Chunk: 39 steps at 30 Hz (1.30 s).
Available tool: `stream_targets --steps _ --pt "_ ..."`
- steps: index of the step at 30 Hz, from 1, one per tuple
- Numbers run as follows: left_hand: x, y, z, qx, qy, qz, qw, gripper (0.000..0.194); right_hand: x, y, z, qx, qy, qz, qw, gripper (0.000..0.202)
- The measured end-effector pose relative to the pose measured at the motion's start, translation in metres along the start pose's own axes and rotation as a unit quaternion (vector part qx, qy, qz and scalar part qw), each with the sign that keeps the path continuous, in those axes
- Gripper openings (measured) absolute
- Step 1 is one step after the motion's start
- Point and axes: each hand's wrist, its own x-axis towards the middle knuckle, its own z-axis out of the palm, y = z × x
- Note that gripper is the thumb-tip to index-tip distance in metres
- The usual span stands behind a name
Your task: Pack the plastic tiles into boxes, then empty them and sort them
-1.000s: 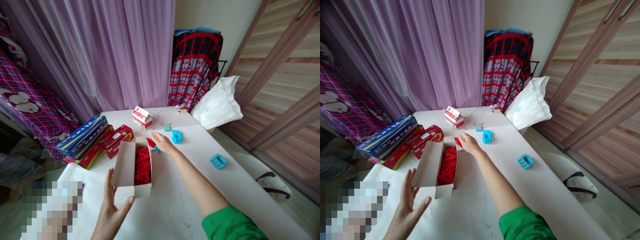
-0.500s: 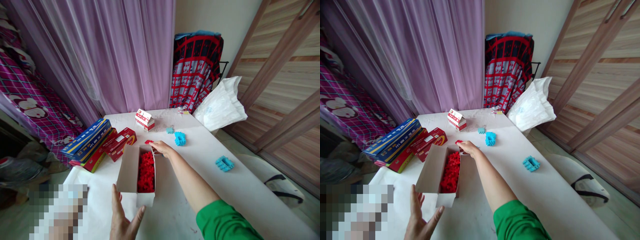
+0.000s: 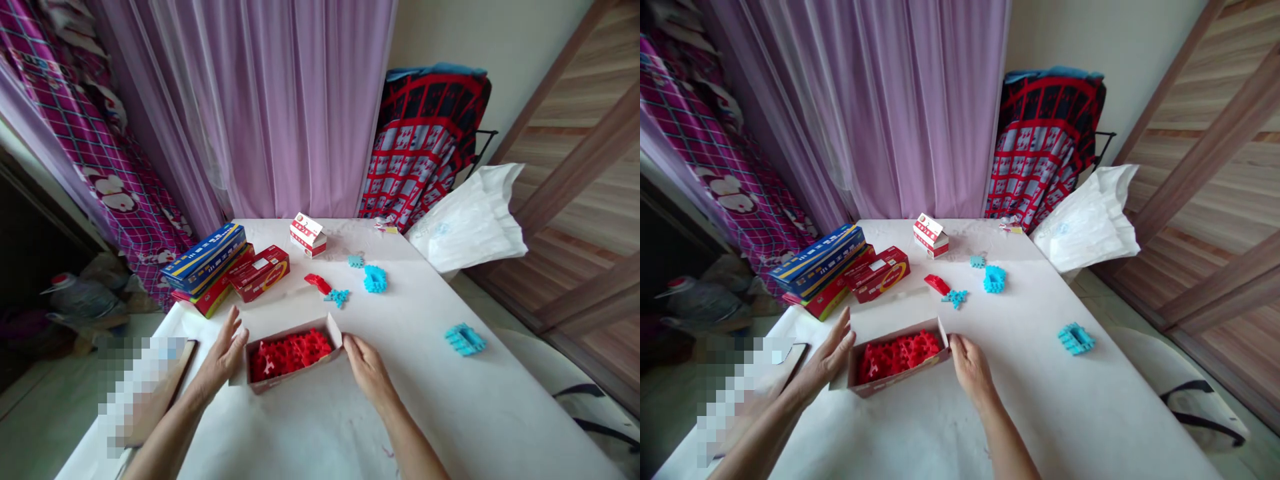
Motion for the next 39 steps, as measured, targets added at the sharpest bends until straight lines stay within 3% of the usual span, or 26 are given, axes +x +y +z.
stream_targets --steps 3,6,9,12,18,24,28,34,39 --pt "-0.023 0.003 -0.003 -0.006 0.051 -0.035 0.998 0.07 -0.014 -0.001 -0.003 -0.029 0.03 -0.061 0.997 0.051" --pt "-0.061 -0.007 0.0 0.027 0.116 -0.022 0.993 0.063 -0.017 -0.001 -0.006 -0.075 0.041 -0.136 0.987 0.047" --pt "-0.093 -0.019 0.009 0.008 0.121 -0.046 0.992 0.059 -0.017 0.001 -0.006 -0.122 0.041 -0.182 0.975 0.043" --pt "-0.107 -0.021 0.018 -0.009 0.112 -0.062 0.992 0.057 -0.018 0.003 -0.003 -0.163 0.046 -0.216 0.962 0.041" --pt "-0.1 -0.014 0.029 0.116 0.087 0.107 0.984 0.048 -0.021 0.001 -0.004 -0.27 0.052 -0.272 0.922 0.037" --pt "-0.084 -0.013 0.02 0.357 0.079 0.205 0.908 0.041 -0.018 -0.009 -0.009 -0.383 0.053 -0.312 0.868 0.036" --pt "-0.077 -0.012 0.017 0.4 0.083 0.22 0.886 0.038 -0.013 -0.018 -0.009 -0.43 0.042 -0.328 0.84 0.032" --pt "-0.078 -0.013 0.017 0.365 0.061 0.206 0.906 0.037 -0.01 -0.026 -0.012 -0.461 0.027 -0.322 0.826 0.028" --pt "-0.077 -0.013 0.019 0.382 0.068 0.195 0.901 0.034 -0.007 -0.031 -0.012 -0.471 0.025 -0.325 0.819 0.028"
